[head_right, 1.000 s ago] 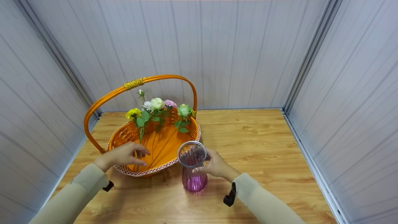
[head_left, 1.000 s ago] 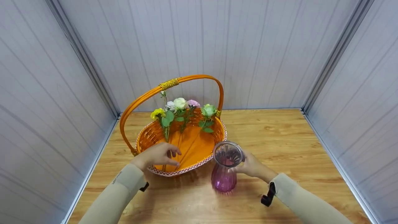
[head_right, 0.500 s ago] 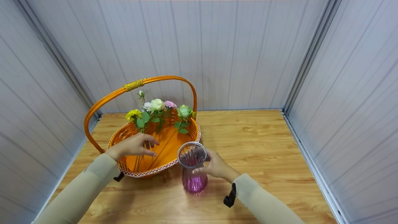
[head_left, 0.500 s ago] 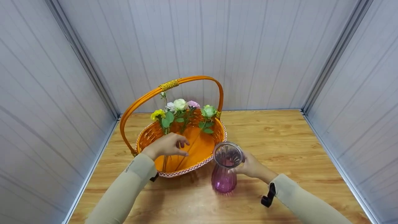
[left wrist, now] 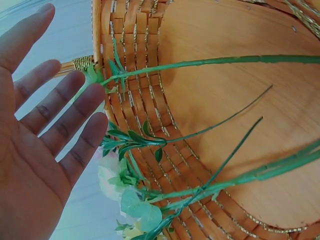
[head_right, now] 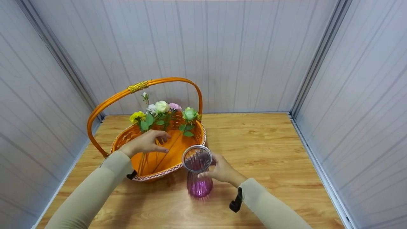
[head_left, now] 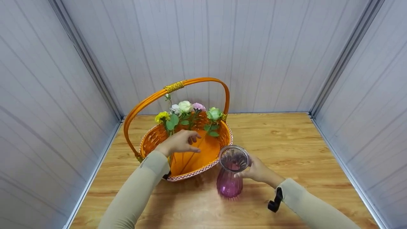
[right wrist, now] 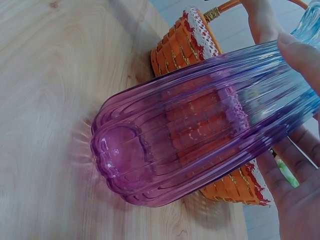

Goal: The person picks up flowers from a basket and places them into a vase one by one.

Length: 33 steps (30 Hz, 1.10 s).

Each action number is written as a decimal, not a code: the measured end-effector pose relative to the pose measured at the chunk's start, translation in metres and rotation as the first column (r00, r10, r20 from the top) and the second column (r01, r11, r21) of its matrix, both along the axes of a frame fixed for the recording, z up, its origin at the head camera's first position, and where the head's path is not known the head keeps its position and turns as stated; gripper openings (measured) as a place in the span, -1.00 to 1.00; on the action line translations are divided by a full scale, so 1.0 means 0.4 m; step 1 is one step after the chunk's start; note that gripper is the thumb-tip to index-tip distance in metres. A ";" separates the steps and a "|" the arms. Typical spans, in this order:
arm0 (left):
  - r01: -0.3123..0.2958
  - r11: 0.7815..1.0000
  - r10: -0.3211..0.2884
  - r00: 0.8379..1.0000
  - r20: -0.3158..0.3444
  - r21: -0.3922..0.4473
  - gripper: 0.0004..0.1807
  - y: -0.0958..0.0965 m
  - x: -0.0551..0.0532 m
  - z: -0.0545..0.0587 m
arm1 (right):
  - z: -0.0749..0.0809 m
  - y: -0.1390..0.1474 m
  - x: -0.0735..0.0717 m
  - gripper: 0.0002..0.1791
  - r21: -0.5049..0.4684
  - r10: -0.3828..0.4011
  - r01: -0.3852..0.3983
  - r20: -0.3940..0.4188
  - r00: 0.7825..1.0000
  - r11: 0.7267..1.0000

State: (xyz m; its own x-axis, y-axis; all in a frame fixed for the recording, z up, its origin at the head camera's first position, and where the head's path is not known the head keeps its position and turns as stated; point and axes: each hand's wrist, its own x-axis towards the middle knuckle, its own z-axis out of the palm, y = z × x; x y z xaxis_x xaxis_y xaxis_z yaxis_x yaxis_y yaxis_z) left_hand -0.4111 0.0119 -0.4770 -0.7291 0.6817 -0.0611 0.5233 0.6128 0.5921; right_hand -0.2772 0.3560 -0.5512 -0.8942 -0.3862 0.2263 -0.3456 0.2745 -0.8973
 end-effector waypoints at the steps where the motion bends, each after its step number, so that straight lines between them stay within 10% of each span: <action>1: -0.004 1.000 0.004 1.000 0.000 0.005 -0.35 0.003 -0.004 -0.003 | -0.002 0.001 -0.002 -0.07 -0.004 0.007 -0.007 -0.002 1.000 1.000; 33: -0.130 0.989 0.119 0.982 0.149 0.068 -0.18 0.083 -0.092 -0.102 | -0.009 -0.002 -0.004 -0.14 -0.021 0.024 -0.024 -0.030 0.999 0.999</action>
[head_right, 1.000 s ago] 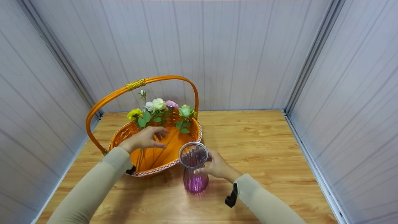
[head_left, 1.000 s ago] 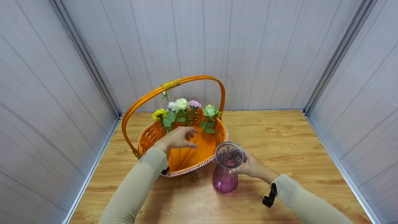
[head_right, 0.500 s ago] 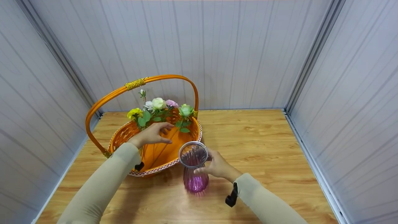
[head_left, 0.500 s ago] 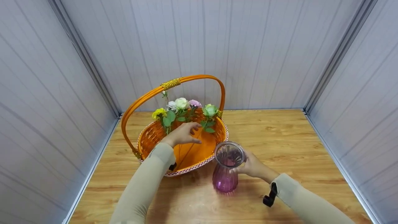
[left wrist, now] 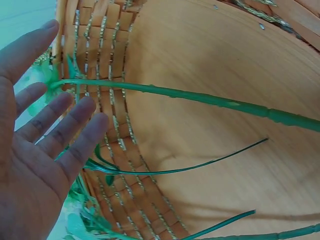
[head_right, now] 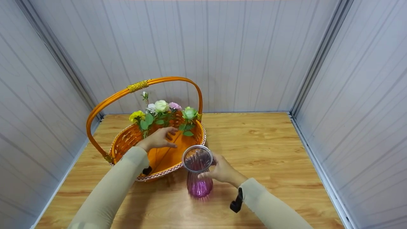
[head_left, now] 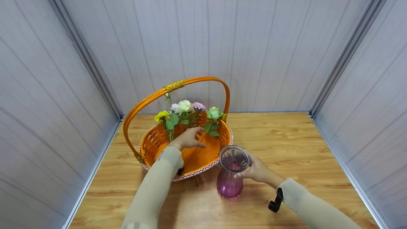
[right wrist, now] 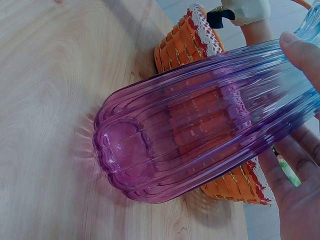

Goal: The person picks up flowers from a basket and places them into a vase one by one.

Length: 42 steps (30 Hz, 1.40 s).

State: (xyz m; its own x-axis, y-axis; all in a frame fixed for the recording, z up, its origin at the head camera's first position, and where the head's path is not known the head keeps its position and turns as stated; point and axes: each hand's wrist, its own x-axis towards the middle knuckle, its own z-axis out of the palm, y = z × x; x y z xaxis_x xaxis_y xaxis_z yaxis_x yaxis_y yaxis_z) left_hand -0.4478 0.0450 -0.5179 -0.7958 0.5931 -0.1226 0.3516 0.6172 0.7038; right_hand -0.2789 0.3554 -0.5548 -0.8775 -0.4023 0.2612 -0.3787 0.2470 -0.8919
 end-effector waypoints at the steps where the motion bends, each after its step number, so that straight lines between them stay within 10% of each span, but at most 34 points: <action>1: -0.006 1.000 0.006 1.000 0.011 -0.003 -0.18 -0.001 -0.001 -0.003 | 0.001 0.000 0.001 -0.14 0.006 -0.004 0.004 0.001 1.000 1.000; 24: -0.019 0.999 0.008 0.962 0.275 0.039 -0.38 -0.027 -0.018 -0.036 | 0.010 -0.002 0.001 -0.13 0.036 -0.011 0.011 0.009 1.000 0.999; 42: -0.039 0.997 0.023 0.978 0.209 0.072 -0.82 -0.021 -0.018 -0.020 | 0.004 0.000 0.000 -0.09 0.012 -0.015 0.015 0.034 0.999 1.000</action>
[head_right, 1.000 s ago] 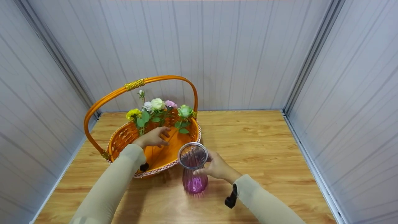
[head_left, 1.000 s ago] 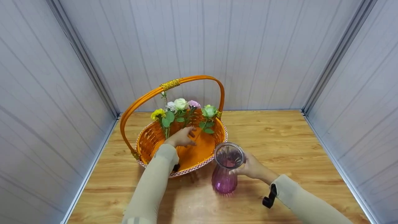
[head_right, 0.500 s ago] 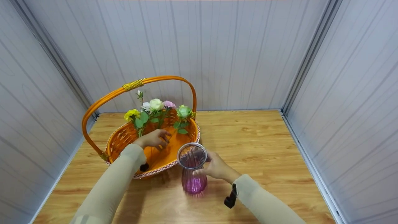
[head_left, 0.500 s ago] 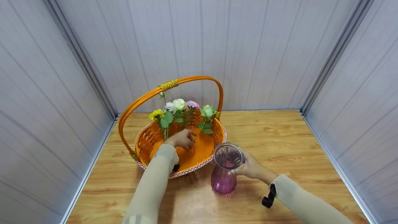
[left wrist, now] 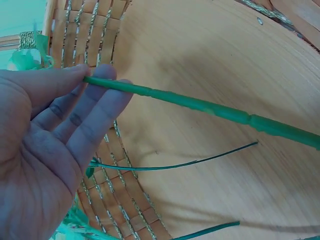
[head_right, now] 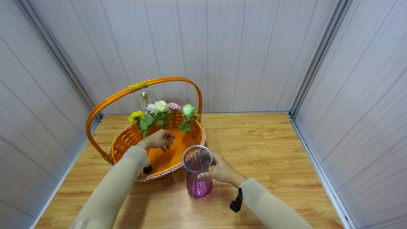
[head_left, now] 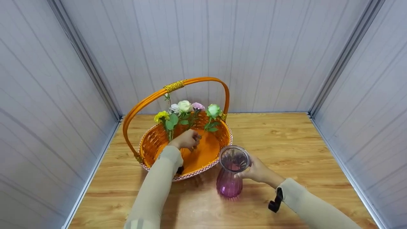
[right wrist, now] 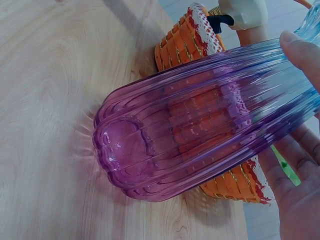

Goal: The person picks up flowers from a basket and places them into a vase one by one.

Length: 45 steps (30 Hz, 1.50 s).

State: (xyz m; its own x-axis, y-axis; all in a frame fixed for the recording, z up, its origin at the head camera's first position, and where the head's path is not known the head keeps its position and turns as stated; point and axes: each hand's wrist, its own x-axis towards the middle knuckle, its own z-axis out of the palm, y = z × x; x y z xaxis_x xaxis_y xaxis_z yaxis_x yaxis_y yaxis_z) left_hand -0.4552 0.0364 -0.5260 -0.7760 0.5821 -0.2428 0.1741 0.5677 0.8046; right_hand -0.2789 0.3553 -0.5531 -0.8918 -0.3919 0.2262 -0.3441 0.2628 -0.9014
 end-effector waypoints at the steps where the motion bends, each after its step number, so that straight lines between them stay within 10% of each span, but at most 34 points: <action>1: -0.005 1.000 0.005 1.000 -0.009 0.004 -0.81 0.001 -0.001 0.003 | 0.000 0.001 -0.001 -0.10 0.004 -0.004 0.004 -0.004 1.000 1.000; 13: -0.052 0.997 0.058 0.994 -0.089 0.063 -0.61 -0.009 -0.008 0.076 | -0.001 -0.001 0.000 -0.14 0.030 -0.005 0.005 0.004 1.000 1.000; 21: -0.104 0.970 0.110 0.994 -0.014 0.221 -0.60 -0.028 -0.006 0.122 | -0.002 -0.003 -0.002 -0.16 -0.015 0.011 -0.010 0.006 1.000 1.000; 31: -0.185 0.885 0.157 0.982 0.100 0.428 -0.67 -0.061 0.022 0.124 | -0.008 -0.003 -0.002 -0.17 -0.026 0.023 -0.023 -0.025 0.999 0.999; 45: -0.391 0.720 0.293 0.920 0.260 0.573 -0.70 -0.052 0.049 0.121 | -0.001 0.000 -0.005 -0.14 0.001 0.026 -0.026 -0.052 0.998 1.000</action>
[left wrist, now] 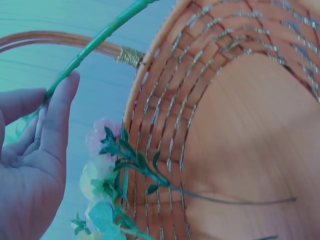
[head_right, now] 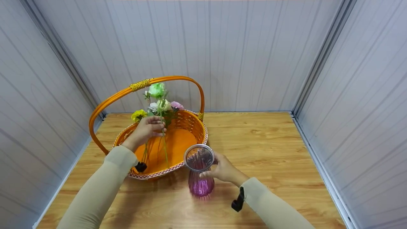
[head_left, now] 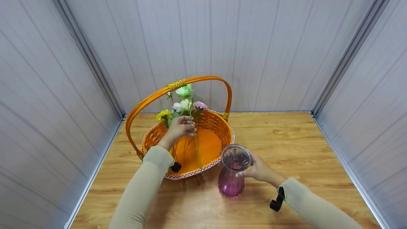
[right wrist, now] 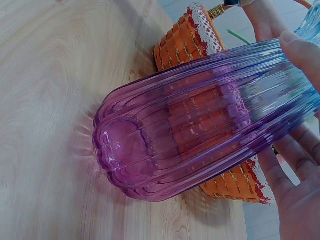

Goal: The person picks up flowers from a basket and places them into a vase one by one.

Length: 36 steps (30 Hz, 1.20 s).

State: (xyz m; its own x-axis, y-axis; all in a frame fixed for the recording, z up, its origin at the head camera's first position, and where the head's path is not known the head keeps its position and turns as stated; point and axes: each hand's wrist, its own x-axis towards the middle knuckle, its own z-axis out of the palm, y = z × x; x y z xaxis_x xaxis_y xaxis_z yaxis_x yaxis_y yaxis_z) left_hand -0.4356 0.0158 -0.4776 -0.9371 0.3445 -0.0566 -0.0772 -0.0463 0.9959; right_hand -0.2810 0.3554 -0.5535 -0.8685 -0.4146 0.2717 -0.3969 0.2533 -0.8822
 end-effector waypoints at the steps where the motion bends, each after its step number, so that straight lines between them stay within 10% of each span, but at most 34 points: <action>1: -0.021 1.000 0.021 1.000 0.015 0.023 -0.69 0.005 0.002 0.001 | 0.000 0.000 -0.001 -0.15 -0.009 0.011 -0.011 -0.005 1.000 1.000; 20: -0.323 0.906 0.312 0.946 0.083 0.273 -0.79 0.098 0.052 -0.012 | -0.007 0.001 0.000 -0.14 -0.057 0.042 -0.044 -0.033 0.999 0.997; 36: -0.377 0.824 0.349 0.926 0.145 0.423 -0.81 0.116 0.071 0.022 | -0.003 0.000 0.010 -0.16 -0.033 0.012 -0.012 0.000 1.000 0.999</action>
